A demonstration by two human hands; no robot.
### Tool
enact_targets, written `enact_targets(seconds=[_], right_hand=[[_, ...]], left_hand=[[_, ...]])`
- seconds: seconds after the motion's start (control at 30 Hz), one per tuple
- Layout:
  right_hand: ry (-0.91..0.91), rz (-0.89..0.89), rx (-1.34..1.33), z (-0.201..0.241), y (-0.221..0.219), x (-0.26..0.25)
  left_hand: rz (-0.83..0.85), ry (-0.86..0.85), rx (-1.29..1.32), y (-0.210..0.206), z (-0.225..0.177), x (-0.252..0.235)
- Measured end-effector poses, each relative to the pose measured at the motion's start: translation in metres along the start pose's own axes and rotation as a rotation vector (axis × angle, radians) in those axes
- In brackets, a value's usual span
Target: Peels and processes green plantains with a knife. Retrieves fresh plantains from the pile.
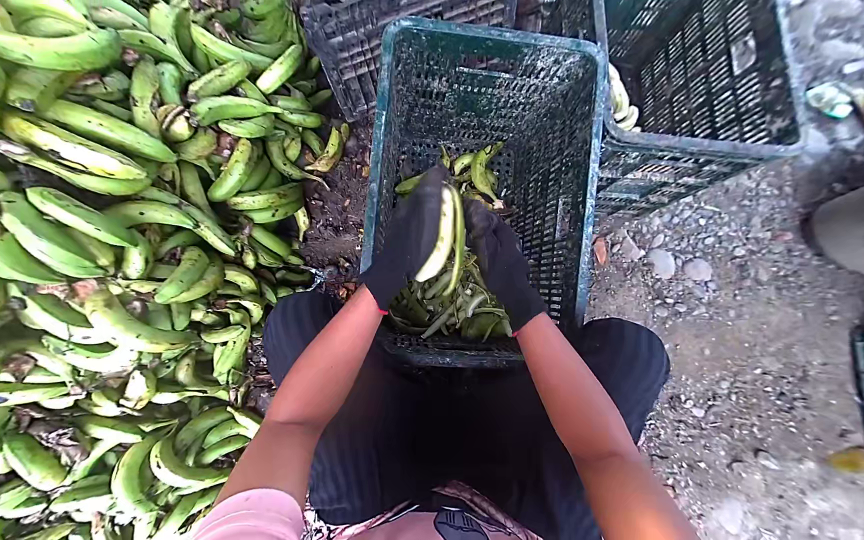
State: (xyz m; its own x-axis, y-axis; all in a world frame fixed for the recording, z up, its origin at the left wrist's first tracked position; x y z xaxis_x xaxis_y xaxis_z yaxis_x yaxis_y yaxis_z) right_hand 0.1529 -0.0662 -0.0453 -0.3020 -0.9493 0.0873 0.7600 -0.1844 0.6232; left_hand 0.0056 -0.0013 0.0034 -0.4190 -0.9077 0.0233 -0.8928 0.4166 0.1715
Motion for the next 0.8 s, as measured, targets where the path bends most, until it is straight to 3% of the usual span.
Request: enact_targets(seconds=[0.17, 0.23, 0.33, 0.47, 0.53, 0.6, 0.67, 0.8], right_hand=[[0.055, -0.009, -0.297, -0.010, 0.005, 0.001], [0.071, -0.069, -0.216, -0.005, 0.011, 0.004], [0.241, -0.103, 0.072, -0.001, 0.014, 0.004], [0.570, -0.280, 0.357, -0.004, 0.003, 0.007], [0.613, -0.338, 0.377, -0.001, 0.002, 0.011], [0.586, -0.330, 0.404, 0.003, 0.006, 0.015], [0.501, -0.291, 0.425, 0.006, 0.007, 0.018], [0.132, -0.049, 0.168, 0.011, 0.007, 0.011]], left_hand=[[0.167, -0.041, 0.403, -0.003, 0.006, -0.002], [0.100, 0.042, 0.634, 0.003, 0.001, -0.007], [0.019, 0.136, 0.888, 0.020, 0.001, -0.010], [0.103, 0.240, 1.076, 0.037, 0.001, -0.012], [0.135, 0.279, 1.137, 0.040, 0.000, -0.013], [0.051, 0.253, 1.043, 0.037, -0.005, -0.011], [-0.073, 0.152, 0.726, 0.032, -0.007, -0.007], [-0.049, -0.161, 0.222, 0.015, -0.001, -0.001]])
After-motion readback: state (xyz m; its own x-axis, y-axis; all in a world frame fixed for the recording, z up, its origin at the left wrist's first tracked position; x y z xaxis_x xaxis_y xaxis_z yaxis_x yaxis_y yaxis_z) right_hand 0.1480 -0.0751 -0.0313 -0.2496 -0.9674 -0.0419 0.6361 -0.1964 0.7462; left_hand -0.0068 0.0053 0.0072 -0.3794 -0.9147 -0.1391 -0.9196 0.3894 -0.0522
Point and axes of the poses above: each hand's wrist, its own x-axis away from the middle knuckle, its own y-axis out of the back of the hand, z = x × y, the point moved 1 cm from there along -x, towards the middle knuckle, and after that the axes turned 10 degrees about x, right-handed, at the moved point
